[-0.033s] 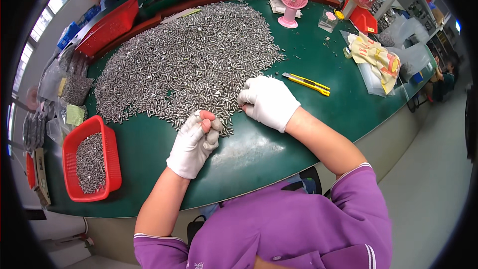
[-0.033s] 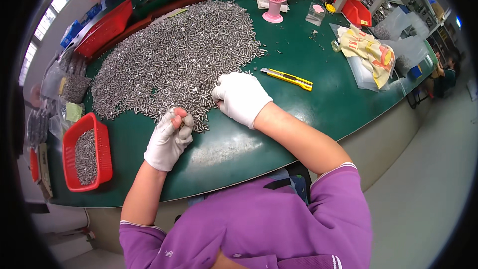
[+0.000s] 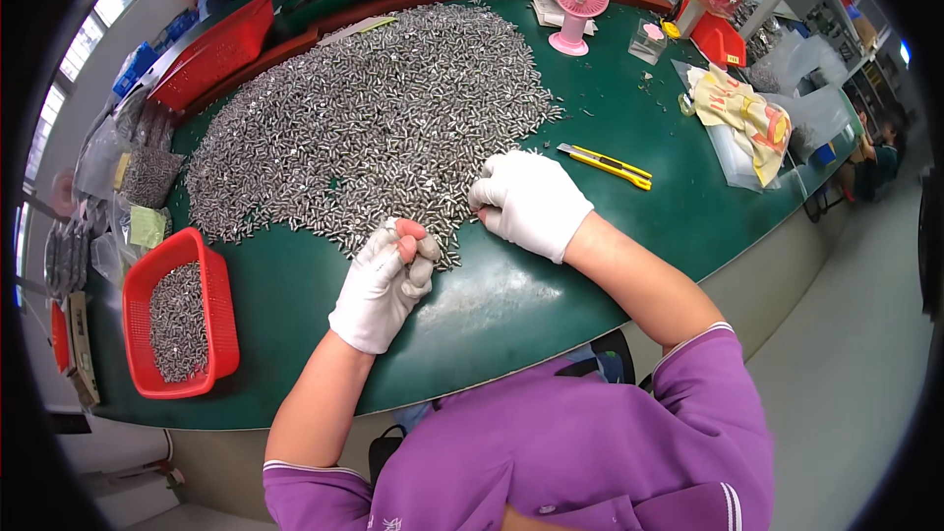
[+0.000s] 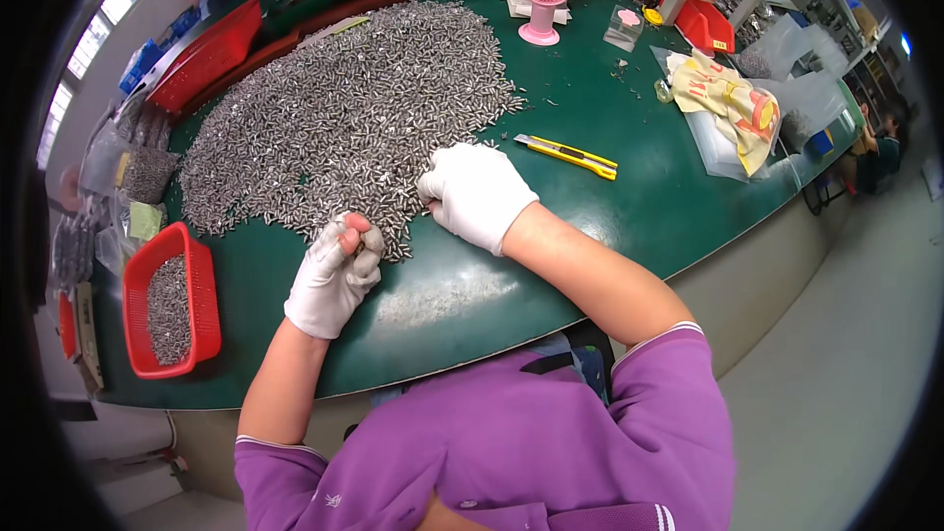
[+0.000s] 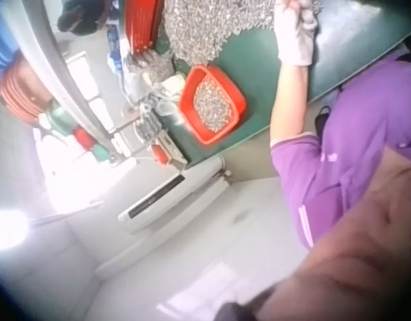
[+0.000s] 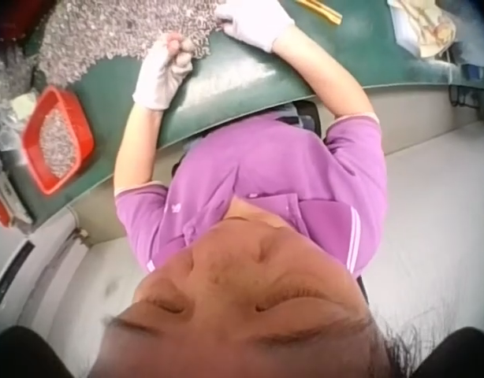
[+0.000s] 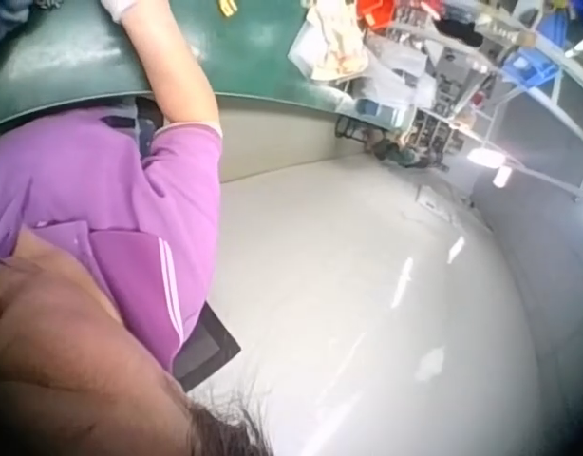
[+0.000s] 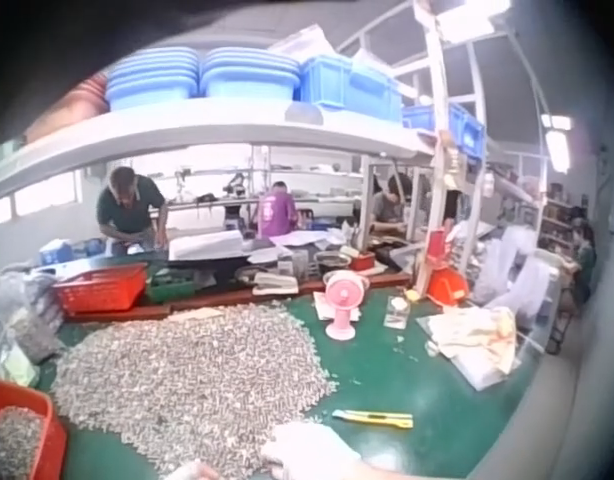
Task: Manually sorting small metal components from a large pile into a red plastic bin.
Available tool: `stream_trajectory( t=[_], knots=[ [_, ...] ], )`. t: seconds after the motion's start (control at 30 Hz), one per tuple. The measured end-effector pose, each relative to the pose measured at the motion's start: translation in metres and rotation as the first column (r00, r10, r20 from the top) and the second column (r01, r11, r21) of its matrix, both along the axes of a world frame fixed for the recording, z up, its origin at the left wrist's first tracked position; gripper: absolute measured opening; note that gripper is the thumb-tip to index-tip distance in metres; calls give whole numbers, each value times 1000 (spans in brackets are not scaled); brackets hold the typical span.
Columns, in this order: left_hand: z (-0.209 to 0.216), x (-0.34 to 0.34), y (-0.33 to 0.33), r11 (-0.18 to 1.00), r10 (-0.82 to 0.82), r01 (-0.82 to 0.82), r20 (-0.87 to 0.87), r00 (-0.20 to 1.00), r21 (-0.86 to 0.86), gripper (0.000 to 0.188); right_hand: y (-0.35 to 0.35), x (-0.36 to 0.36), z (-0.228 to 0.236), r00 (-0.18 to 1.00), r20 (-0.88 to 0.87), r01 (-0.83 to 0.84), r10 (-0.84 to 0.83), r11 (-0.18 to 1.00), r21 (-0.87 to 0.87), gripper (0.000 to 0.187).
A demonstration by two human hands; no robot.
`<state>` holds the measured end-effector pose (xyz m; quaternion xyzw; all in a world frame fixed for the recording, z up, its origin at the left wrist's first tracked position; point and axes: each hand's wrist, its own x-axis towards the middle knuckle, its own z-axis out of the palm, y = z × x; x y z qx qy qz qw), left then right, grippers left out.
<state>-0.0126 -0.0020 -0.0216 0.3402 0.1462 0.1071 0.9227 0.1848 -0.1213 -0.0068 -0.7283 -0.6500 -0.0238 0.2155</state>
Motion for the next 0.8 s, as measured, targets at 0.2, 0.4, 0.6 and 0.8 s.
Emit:
stream_trajectory(
  t=[0.2, 0.4, 0.6, 0.8],
  knots=[
    [3, 1, -1, 999, -38, 39, -50, 998, 14, 14, 3, 2, -1, 998, 58, -14, 17, 998, -68, 8],
    [8, 2, -9, 985, -130, 144, -142, 981, 92, 17, -3, -12, 18, 954, -144, -237, 264, 955, 178, 11],
    [9, 3, -10, 964, -178, 217, -236, 955, 155, 16, -1, -19, 16, 913, -128, -353, 388, 907, 231, 12],
    [10, 3, -12, 967, -124, 166, -210, 970, 193, 16, -6, 5, 11, 990, -124, -39, 62, 983, 177, 8]
  ],
)
